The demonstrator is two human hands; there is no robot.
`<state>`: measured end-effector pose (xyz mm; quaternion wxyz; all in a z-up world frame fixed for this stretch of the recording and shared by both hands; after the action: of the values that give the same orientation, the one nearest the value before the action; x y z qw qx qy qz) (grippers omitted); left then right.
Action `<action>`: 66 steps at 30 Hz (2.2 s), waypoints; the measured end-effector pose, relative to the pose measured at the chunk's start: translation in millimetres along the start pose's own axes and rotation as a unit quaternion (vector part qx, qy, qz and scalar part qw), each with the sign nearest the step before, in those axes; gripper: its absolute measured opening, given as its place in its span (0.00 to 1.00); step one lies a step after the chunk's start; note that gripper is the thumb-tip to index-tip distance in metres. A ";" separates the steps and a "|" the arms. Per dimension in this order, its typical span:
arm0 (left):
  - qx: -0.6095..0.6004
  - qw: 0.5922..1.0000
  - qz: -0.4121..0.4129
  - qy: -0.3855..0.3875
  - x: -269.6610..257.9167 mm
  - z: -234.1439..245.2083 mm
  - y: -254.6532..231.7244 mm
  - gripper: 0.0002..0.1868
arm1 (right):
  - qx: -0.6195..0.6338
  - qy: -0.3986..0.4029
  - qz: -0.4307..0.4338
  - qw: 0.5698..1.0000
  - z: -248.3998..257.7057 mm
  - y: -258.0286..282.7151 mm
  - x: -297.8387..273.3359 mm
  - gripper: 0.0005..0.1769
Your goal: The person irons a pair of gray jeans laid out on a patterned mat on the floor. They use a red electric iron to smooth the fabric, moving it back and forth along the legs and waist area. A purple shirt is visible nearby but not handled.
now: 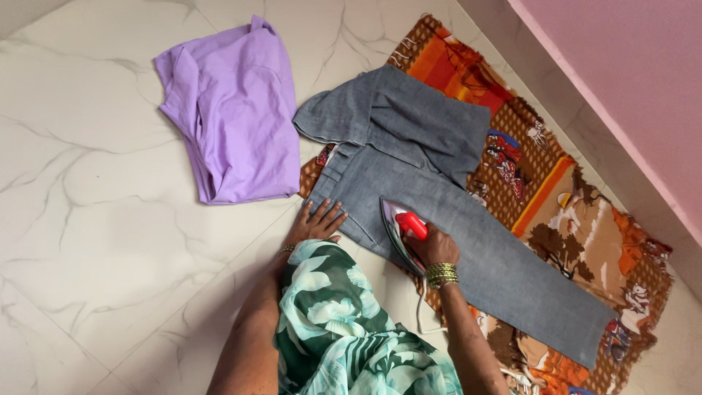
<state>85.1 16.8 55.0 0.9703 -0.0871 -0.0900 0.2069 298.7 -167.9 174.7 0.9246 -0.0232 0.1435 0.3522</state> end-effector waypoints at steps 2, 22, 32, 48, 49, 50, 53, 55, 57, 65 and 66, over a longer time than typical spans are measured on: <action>0.005 1.000 0.002 0.007 -0.2 -0.7 0.2 0.35 | 0.046 -0.013 -0.049 0.998 -2.5 4.7 1.9 0.32; 0.002 1.000 -0.009 -0.022 -0.3 3.3 0.0 0.36 | 0.512 0.013 0.074 0.856 -85.8 -22.1 25.7 0.22; -0.009 0.999 -0.016 -0.027 0.2 0.8 1.0 0.34 | 0.512 -0.175 -0.080 0.837 -82.9 -41.3 35.9 0.19; -0.011 1.000 -0.010 -0.010 1.9 8.4 -0.4 0.35 | 0.459 -0.207 -0.165 0.848 -74.9 -62.3 24.1 0.25; -0.014 1.000 -0.008 -0.003 1.8 6.4 0.4 0.35 | 0.465 -0.204 -0.165 0.846 -74.3 -62.6 28.7 0.25; -0.017 1.000 -0.006 0.003 1.9 4.3 0.5 0.35 | 0.470 -0.202 -0.164 0.843 -72.7 -64.8 34.1 0.25; -0.015 1.000 -0.011 -0.006 2.1 4.3 0.5 0.35 | 0.456 -0.199 -0.154 0.853 -64.5 -71.7 48.6 0.25; -0.014 1.000 -0.011 -0.008 0.7 4.0 0.6 0.35 | 0.456 -0.202 -0.144 0.855 -61.7 -73.9 49.5 0.24; -0.016 1.000 -0.005 0.002 0.7 1.1 2.3 0.34 | 0.476 -0.208 -0.132 0.844 -61.1 -72.2 47.6 0.24; 0.008 1.000 -0.015 -0.009 0.4 -4.1 1.9 0.35 | 0.484 -0.214 -0.132 0.838 -71.8 -85.1 15.1 0.22; 0.010 1.000 -0.017 -0.013 0.2 -4.2 1.9 0.35 | 0.484 -0.221 -0.123 0.838 -71.7 -86.6 14.3 0.22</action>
<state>85.4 18.0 50.6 0.9732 -0.0732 -0.1020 0.1926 348.0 -234.0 96.9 0.8610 0.4878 0.0838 0.1171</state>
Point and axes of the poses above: each hand's wrist, its own x-axis towards the middle knuckle, its own z-axis out of the back of the hand, y = z × x, the point moved 9 cm from there along x, towards the middle knuckle, and after that the axes turned 15 degrees about z, right-handed, at the moved point
